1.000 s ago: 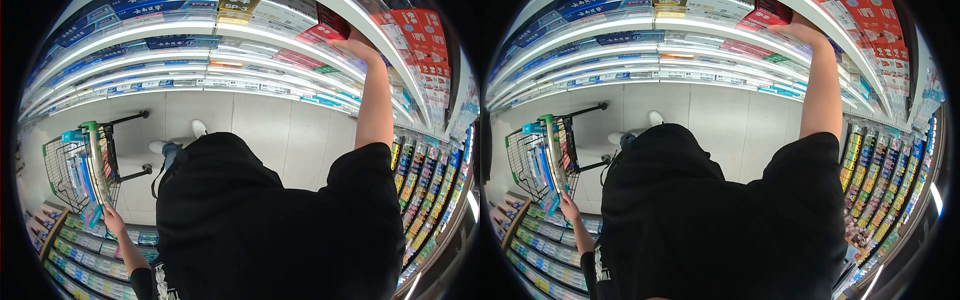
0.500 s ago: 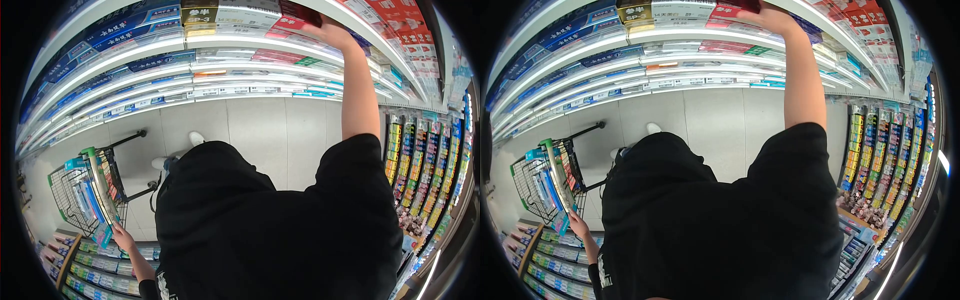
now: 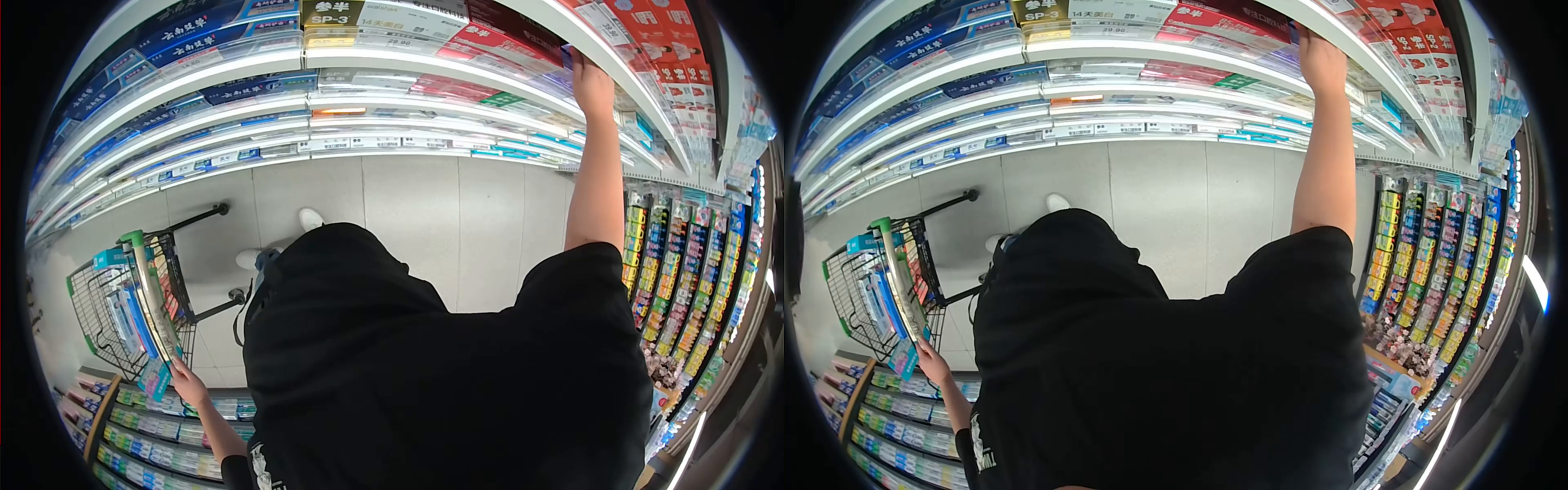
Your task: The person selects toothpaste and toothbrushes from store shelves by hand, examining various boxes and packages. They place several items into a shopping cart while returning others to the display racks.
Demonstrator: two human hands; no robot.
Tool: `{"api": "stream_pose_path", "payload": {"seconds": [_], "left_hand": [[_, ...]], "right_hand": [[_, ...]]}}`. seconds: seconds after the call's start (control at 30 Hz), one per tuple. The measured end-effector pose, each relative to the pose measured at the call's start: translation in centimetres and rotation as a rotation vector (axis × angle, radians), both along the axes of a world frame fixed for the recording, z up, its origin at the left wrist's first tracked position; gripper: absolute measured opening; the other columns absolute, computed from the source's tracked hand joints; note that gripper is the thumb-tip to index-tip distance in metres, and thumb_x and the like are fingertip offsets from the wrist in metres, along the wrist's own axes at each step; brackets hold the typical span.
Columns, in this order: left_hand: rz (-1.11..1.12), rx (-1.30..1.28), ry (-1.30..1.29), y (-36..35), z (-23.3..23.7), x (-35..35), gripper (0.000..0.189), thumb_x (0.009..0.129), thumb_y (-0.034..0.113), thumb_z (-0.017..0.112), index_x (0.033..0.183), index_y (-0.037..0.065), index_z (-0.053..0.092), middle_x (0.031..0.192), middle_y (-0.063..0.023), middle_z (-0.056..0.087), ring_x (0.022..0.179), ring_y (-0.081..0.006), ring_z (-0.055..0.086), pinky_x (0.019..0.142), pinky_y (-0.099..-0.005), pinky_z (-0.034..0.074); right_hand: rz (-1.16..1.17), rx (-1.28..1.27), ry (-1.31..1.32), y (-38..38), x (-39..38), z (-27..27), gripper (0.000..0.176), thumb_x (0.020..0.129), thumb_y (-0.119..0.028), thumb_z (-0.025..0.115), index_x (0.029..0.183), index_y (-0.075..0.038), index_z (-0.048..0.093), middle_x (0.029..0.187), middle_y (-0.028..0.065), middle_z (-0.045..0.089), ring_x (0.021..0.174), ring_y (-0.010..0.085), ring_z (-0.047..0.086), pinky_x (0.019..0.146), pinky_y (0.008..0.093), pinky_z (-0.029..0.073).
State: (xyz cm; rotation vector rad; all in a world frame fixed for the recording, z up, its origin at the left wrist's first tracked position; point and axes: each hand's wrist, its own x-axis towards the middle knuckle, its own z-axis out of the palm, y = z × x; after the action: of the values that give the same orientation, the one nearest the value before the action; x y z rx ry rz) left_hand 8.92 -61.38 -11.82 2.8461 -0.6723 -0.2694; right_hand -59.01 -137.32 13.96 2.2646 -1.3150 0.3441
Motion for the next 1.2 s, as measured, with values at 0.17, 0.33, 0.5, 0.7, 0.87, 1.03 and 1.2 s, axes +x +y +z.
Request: {"api": "stream_pose_path", "payload": {"seconds": [0.17,0.33,0.5,0.7,0.87,1.03,1.2], "left_hand": [[0.011,0.012,0.033,0.7,-0.4,0.5,0.064,0.108,0.062,0.042,0.135,0.008,0.066,0.093,-0.0240,0.072,0.083,-0.0475,0.066,0.071,-0.0542,0.048],[0.032,0.003,0.047,0.3,-0.2,0.4,0.063,0.109,0.061,0.042,0.136,0.010,0.066,0.098,-0.0247,0.074,0.088,-0.0483,0.068,0.073,-0.0534,0.050],[0.040,0.024,0.076,-0.2,0.5,0.1,0.059,0.109,0.058,0.044,0.135,0.009,0.066,0.098,-0.0259,0.073,0.087,-0.0491,0.068,0.072,-0.0547,0.050],[0.049,-0.012,0.000,1.3,0.3,-0.4,0.052,0.107,0.047,0.054,0.124,0.000,0.070,0.097,-0.0299,0.072,0.091,-0.0501,0.068,0.082,-0.0547,0.052],[0.173,0.131,0.094,-0.3,5.3,-1.9,0.055,0.104,0.056,0.055,0.119,0.004,0.070,0.084,-0.0232,0.071,0.081,-0.0427,0.070,0.073,-0.0531,0.053],[0.141,0.089,0.037,0.6,7.5,-3.4,0.053,0.101,0.060,0.056,0.087,0.008,0.061,0.073,-0.0148,0.069,0.074,-0.0410,0.070,0.066,-0.0537,0.054],[0.113,0.044,-0.008,1.0,7.6,-3.3,0.055,0.100,0.062,0.056,0.080,0.011,0.061,0.070,-0.0124,0.069,0.071,-0.0385,0.070,0.063,-0.0512,0.054]], "right_hand": [[-0.049,0.021,0.034,-2.6,-4.0,0.2,0.050,0.103,-0.041,0.066,0.137,-0.004,0.064,0.136,0.0257,0.065,0.127,0.0473,0.058,0.108,0.0510,0.045],[-0.057,0.029,-0.001,-3.5,-4.6,0.1,0.053,0.102,-0.042,0.067,0.141,-0.007,0.062,0.141,0.0251,0.062,0.131,0.0470,0.055,0.111,0.0504,0.043],[-0.067,0.036,-0.014,-3.1,-4.3,0.2,0.057,0.102,-0.044,0.065,0.141,-0.002,0.062,0.143,0.0281,0.060,0.135,0.0490,0.052,0.115,0.0505,0.040],[-0.238,0.083,-0.102,-1.0,-5.3,-1.8,0.043,0.097,-0.027,0.074,0.127,0.004,0.068,0.131,0.0313,0.065,0.121,0.0499,0.061,0.109,0.0544,0.045],[0.466,-0.136,-0.179,10.8,7.5,-5.7,0.035,0.100,-0.001,0.063,0.136,0.000,0.066,0.134,0.0200,0.069,0.121,0.0397,0.064,0.108,0.0497,0.045],[0.809,0.337,-0.345,16.6,21.0,-14.7,0.030,0.096,-0.002,0.065,0.126,0.003,0.068,0.125,0.0193,0.071,0.114,0.0408,0.065,0.100,0.0481,0.049],[1.323,0.760,-0.143,27.6,42.3,-15.9,0.045,0.090,-0.013,0.074,0.133,-0.004,0.066,0.139,0.0150,0.065,0.132,0.0360,0.059,0.110,0.0475,0.045]]}}
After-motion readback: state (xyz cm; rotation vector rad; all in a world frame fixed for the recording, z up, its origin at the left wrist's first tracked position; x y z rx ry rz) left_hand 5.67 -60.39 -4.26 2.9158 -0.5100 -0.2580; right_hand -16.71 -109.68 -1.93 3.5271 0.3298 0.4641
